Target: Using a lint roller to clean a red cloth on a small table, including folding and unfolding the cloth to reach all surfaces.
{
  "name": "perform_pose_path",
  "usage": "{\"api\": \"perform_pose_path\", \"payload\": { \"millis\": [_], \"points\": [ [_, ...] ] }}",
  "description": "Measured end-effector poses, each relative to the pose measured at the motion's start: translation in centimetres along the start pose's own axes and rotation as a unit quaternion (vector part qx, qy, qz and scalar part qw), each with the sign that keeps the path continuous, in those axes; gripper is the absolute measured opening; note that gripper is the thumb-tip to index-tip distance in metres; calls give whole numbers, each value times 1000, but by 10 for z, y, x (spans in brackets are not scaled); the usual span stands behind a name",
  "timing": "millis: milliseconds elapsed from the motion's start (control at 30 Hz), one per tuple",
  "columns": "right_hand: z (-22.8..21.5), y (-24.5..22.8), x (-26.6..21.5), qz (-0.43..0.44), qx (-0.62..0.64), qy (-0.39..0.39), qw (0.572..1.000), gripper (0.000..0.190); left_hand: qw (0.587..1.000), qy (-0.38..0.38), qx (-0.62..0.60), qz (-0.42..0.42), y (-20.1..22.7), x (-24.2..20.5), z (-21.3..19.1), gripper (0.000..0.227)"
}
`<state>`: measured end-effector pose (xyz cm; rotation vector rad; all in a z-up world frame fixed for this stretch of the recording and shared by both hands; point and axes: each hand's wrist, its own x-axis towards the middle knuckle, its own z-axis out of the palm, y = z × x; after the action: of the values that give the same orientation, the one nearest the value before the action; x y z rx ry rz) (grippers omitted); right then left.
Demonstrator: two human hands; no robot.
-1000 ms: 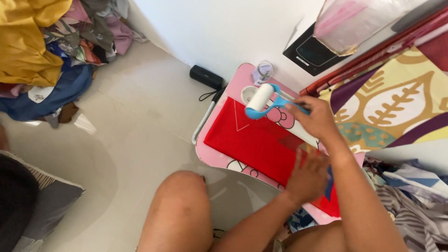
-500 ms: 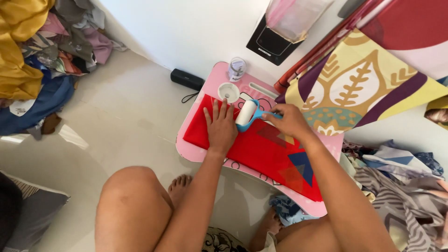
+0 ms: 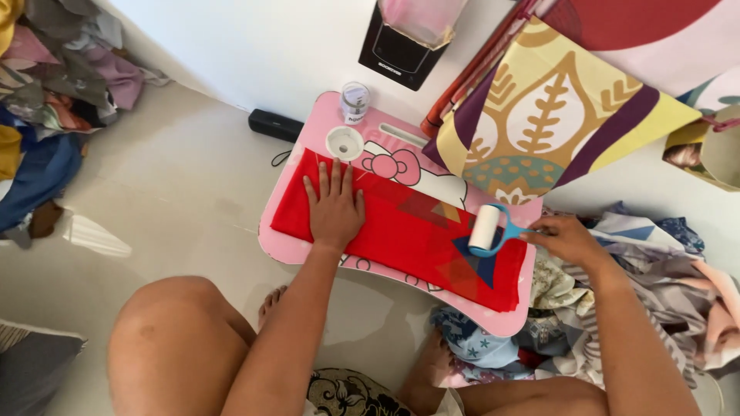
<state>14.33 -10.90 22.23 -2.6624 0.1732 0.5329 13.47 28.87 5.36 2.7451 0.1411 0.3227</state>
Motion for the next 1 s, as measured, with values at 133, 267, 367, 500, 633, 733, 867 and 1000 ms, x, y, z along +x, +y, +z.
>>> {"api": "perform_pose_path", "payload": {
  "millis": [133, 267, 367, 500, 633, 733, 867, 1000],
  "points": [
    [-16, -3, -10, 126, -5, -20, 992, 41, 999, 32, 11, 26, -4, 1, 2, 59],
    [18, 1, 6, -51, -16, 30, 998, 41, 1000, -13, 9, 3, 2, 1, -4, 59],
    [47, -43, -2, -142, 19, 37, 989, 32, 999, -49, 10, -20, 4, 2, -7, 58],
    [66, -64, -10, -125, -25, -18, 992, 27, 999, -44, 20, -19, 2, 1, -2, 58],
    [38, -11, -14, -97, -28, -33, 994, 32, 999, -39, 14, -20, 2, 2, -1, 57],
    [14, 29, -26, -20, -28, -35, 999, 34, 998, -54, 22, -25, 3, 1, -4, 56],
    [4, 43, -42, 11, 4, -7, 1000, 29, 998, -45, 31, -23, 3, 1, -5, 55],
    [30, 12, -42, -46, 46, -3, 998, 25, 999, -31, 31, -17, 1, 1, 0, 55]
  ]
}}
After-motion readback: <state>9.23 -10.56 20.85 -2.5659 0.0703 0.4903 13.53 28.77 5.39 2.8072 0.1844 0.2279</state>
